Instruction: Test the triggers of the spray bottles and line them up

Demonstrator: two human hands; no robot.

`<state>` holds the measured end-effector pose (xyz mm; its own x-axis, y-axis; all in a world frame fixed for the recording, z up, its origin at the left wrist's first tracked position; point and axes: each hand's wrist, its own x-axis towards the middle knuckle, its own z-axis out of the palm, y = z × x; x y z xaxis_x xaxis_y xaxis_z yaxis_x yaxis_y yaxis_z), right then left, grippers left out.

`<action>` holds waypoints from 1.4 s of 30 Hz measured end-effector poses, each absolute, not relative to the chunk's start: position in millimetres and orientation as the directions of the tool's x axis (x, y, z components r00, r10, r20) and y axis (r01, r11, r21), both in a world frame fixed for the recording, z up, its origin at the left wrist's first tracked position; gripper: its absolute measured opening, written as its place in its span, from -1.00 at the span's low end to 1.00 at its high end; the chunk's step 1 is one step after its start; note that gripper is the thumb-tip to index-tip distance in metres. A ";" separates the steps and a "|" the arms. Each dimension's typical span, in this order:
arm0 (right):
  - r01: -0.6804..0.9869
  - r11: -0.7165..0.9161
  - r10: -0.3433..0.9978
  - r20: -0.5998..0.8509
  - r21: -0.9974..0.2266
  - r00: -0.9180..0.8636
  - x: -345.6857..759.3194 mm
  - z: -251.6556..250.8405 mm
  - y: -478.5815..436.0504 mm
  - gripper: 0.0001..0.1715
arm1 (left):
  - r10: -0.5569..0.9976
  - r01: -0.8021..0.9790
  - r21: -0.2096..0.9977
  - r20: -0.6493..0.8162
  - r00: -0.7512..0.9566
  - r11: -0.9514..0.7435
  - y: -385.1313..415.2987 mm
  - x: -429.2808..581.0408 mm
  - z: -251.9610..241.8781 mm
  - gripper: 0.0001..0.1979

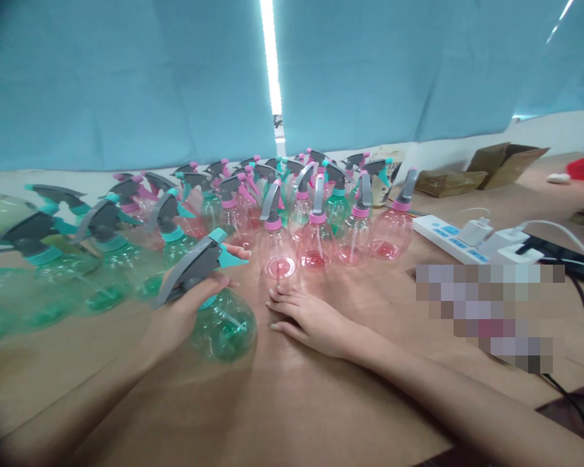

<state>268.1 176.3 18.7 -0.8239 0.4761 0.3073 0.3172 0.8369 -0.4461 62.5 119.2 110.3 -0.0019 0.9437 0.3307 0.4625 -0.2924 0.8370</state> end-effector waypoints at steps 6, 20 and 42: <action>0.322 0.833 0.482 0.304 -0.451 -0.822 268.1 19.1 176.2 -0.53 | 0.938 0.403 0.858 0.347 0.001 -0.318 119.0 63.7 110.2 -0.70; 0.319 0.842 0.473 0.308 -0.436 -0.826 267.2 19.7 176.4 -0.53 | 0.925 0.492 0.813 0.378 -0.041 -0.311 117.9 63.8 111.7 -0.80; 0.275 0.781 0.532 0.366 -0.561 -0.764 270.8 20.8 176.8 -0.61 | 0.937 0.490 0.826 0.346 -0.052 -0.278 113.7 67.7 113.6 -0.85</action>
<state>270.8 176.8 20.8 -0.7638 0.5317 0.3658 0.2745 0.7807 -0.5614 67.7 113.7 113.6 -0.0518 0.9368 0.3460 0.4896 -0.2782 0.8264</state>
